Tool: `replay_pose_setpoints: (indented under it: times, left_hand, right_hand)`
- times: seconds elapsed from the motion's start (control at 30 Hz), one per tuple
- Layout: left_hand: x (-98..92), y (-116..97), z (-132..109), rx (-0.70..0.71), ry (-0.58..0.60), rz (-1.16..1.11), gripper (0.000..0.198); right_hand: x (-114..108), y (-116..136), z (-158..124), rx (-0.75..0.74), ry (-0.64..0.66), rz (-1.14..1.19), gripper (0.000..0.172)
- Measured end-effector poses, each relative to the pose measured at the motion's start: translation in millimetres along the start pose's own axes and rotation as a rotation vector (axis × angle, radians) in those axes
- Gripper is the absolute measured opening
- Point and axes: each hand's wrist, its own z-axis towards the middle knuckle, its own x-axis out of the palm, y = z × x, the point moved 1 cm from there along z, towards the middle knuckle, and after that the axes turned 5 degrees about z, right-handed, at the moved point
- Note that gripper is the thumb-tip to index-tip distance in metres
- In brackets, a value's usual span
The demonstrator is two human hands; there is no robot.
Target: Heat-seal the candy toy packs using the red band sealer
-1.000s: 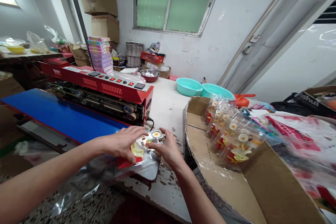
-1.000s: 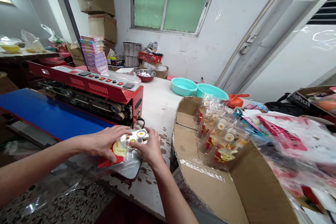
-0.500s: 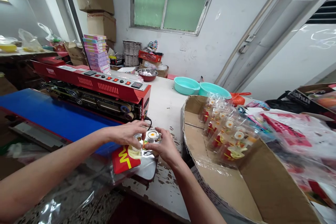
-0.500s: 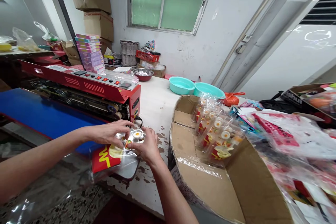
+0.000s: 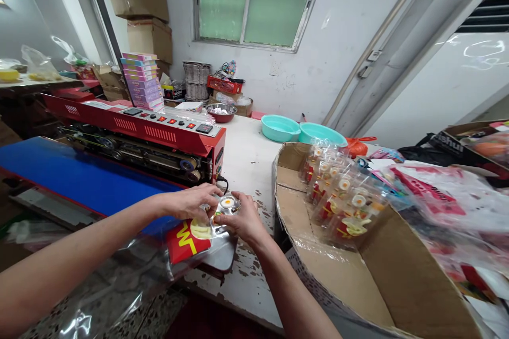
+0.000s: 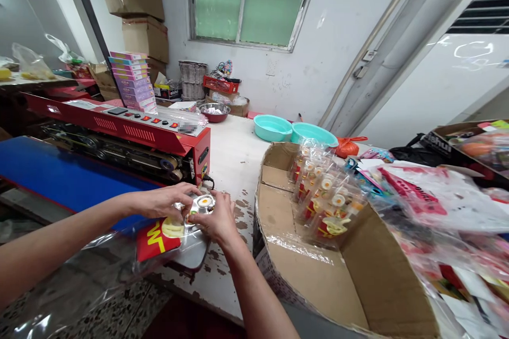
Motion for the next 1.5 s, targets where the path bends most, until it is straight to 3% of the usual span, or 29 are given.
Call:
replay_pose_setpoints:
  times: [0.23, 0.37, 0.53, 0.7, 0.87, 1.03, 1.13, 1.3, 1.43, 1.5]
  left_hand:
    - [-10.4, 1, 6, 0.042, -0.243, -0.041, 0.017]
    - [-14.9, 4, 1, 0.027, -0.154, -0.049, 0.021]
    - [-2.8, 7, -6, -0.015, 0.045, 0.010, 0.030]
    - [2.4, 4, 2, -0.017, 0.050, 0.014, 0.024]
    - [-0.1, -1, 6, -0.109, 0.052, 0.146, 0.028]
    - [1.7, -2, 6, -0.079, 0.102, 0.169, 0.013]
    - [1.1, -2, 4, -0.008, 0.048, 0.133, 0.008]
    - [1.1, -5, 3, 0.058, -0.171, 0.104, 0.016]
    - [6.2, -4, 7, 0.071, -0.210, 0.079, 0.021]
    - [8.3, -1, 8, 0.071, -0.243, 0.068, 0.021]
  right_hand:
    - [3, 6, -2, -0.050, 0.007, -0.035, 0.081]
    - [4, 4, -2, -0.067, -0.002, -0.016, 0.077]
    - [3, 3, 1, -0.042, 0.017, -0.032, 0.079]
    - [3, 3, 1, -0.040, 0.022, -0.042, 0.084]
    - [3, 4, -1, -0.032, 0.022, -0.081, 0.078]
    - [4, 2, 1, -0.028, 0.028, -0.080, 0.081]
    - [4, -1, 2, -0.032, 0.026, -0.053, 0.081]
    - [2, -1, 2, -0.094, 0.008, 0.025, 0.074]
    - [-3, 0, 5, -0.191, 0.115, 0.136, 0.053]
    - [-6, -2, 7, -0.195, 0.164, 0.265, 0.051]
